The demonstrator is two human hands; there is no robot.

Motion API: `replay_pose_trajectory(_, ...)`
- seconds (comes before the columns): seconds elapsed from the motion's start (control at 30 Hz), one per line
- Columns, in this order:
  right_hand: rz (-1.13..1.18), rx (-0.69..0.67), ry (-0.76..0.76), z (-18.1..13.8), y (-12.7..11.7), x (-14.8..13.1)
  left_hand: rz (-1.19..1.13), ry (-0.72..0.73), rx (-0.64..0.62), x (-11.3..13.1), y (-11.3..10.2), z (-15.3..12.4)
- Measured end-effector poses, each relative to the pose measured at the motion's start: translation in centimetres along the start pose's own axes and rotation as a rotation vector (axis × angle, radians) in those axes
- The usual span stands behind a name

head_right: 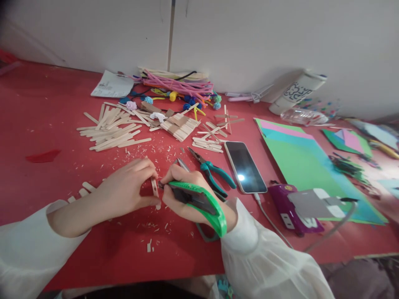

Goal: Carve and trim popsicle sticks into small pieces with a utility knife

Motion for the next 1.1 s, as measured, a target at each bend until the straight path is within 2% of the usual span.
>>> replay_pose_trajectory(0.13, -0.004, 0.035, -0.020, -0.2, 0.1, -0.8, 0.041, -0.014, -0.030, 0.4, 0.2, -0.1)
replay_pose_trajectory(0.43, -0.052, 0.077, 0.021, -0.4, 0.6, -1.3, 0.035, -0.060, 0.000, 0.9, 0.5, 0.2)
replay_pose_trajectory(0.67, -0.154, 0.059, -0.105, -1.0, 1.5, -1.3, 0.047, -0.029, 0.009, 1.0, 0.7, 0.1)
replay_pose_trajectory(0.77, -0.180, 0.059, -0.102, -1.0, 1.8, -1.9, 0.060, -0.034, 0.009, 1.0, 0.8, 0.2)
replay_pose_trajectory(0.93, -0.064, 0.122, 0.043, -0.5, 1.7, -2.2, 0.085, -0.033, -0.006, 1.1, 0.7, 0.3)
replay_pose_trajectory(1.1, 0.395, 0.095, 0.445, 0.4, 1.9, 0.4, 0.140, -0.026, -0.030, 1.3, 0.6, 0.3)
Point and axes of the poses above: each hand's wrist, its own z-axis towards the middle knuckle, its own y-axis out of the palm, x = y × z, the point moved 3 cm from there along z, towards the middle knuckle, and after that the axes turned 14 degrees about y, right-handed, at the moved point
